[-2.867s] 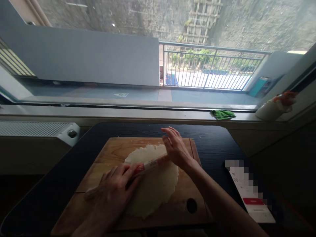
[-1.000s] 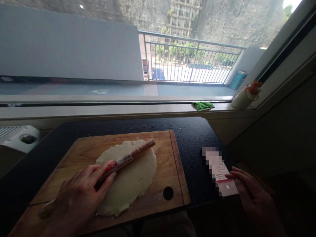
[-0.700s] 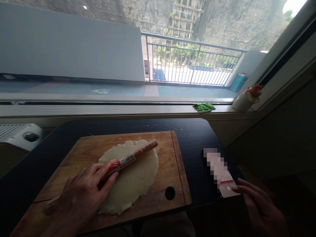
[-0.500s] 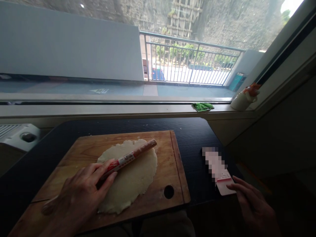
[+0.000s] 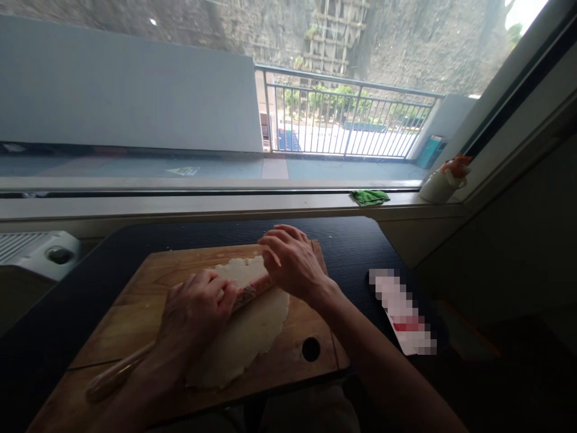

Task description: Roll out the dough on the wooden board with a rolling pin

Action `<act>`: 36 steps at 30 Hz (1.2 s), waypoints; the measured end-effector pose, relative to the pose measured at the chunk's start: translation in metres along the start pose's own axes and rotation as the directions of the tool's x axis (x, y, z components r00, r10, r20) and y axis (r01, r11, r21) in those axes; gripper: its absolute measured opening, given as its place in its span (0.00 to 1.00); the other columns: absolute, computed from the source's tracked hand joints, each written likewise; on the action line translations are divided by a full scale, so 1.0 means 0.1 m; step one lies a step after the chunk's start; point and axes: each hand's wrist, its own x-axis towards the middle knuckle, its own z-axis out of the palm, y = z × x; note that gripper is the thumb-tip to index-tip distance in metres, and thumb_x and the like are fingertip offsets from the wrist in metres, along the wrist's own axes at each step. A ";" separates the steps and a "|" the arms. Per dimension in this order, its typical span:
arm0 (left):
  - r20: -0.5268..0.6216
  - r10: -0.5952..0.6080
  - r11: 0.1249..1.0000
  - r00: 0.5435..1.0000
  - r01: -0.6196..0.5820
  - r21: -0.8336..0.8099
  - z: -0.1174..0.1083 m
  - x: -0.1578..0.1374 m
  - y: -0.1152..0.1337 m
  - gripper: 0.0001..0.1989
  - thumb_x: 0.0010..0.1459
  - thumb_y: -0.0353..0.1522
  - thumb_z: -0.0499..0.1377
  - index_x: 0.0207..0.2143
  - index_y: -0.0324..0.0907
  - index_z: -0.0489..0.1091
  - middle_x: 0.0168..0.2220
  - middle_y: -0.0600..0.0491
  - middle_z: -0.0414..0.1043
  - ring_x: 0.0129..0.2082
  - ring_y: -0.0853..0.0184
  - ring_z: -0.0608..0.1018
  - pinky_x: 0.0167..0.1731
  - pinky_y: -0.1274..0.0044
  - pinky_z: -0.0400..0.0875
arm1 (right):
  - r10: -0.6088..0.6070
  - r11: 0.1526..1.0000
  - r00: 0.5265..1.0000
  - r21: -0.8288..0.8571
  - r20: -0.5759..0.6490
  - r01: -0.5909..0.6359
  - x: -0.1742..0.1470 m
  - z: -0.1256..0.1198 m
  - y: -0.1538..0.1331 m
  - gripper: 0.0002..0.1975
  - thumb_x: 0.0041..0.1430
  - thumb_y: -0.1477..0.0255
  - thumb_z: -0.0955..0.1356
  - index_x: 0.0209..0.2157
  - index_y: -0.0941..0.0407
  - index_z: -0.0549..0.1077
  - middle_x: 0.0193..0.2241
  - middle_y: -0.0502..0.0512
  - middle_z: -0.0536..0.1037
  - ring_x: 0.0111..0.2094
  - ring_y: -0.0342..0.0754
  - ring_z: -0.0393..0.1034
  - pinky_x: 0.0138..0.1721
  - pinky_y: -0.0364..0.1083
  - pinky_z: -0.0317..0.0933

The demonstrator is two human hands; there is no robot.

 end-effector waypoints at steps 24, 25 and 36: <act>-0.042 0.084 0.991 0.996 -0.079 0.108 0.08 -0.10 -0.31 0.23 0.62 0.42 0.44 0.51 0.40 0.66 0.51 0.44 0.67 0.54 0.52 0.65 0.55 0.58 0.52 | 0.148 0.987 0.966 -0.090 0.214 -0.131 0.45 0.78 0.07 0.22 0.61 0.60 0.58 0.52 0.57 0.64 0.59 0.61 0.59 0.62 0.58 0.43 0.58 0.61 0.41; -0.034 0.044 0.992 0.998 -0.040 0.117 0.07 -0.01 -0.35 0.23 0.62 0.41 0.43 0.50 0.39 0.67 0.50 0.44 0.68 0.52 0.53 0.66 0.53 0.59 0.54 | 0.161 0.986 0.958 -0.083 0.236 -0.145 0.54 0.83 0.09 0.22 0.61 0.60 0.58 0.51 0.57 0.64 0.58 0.62 0.60 0.62 0.58 0.44 0.58 0.61 0.42; -0.039 0.026 0.991 0.999 -0.021 0.129 0.17 -0.48 -0.25 0.28 0.61 0.42 0.41 0.59 0.41 0.56 0.56 0.44 0.63 0.56 0.55 0.63 0.57 0.61 0.51 | 0.157 0.983 0.962 -0.131 0.223 -0.130 0.18 0.66 -0.03 0.20 0.61 0.59 0.56 0.46 0.56 0.67 0.55 0.60 0.64 0.60 0.55 0.47 0.58 0.57 0.44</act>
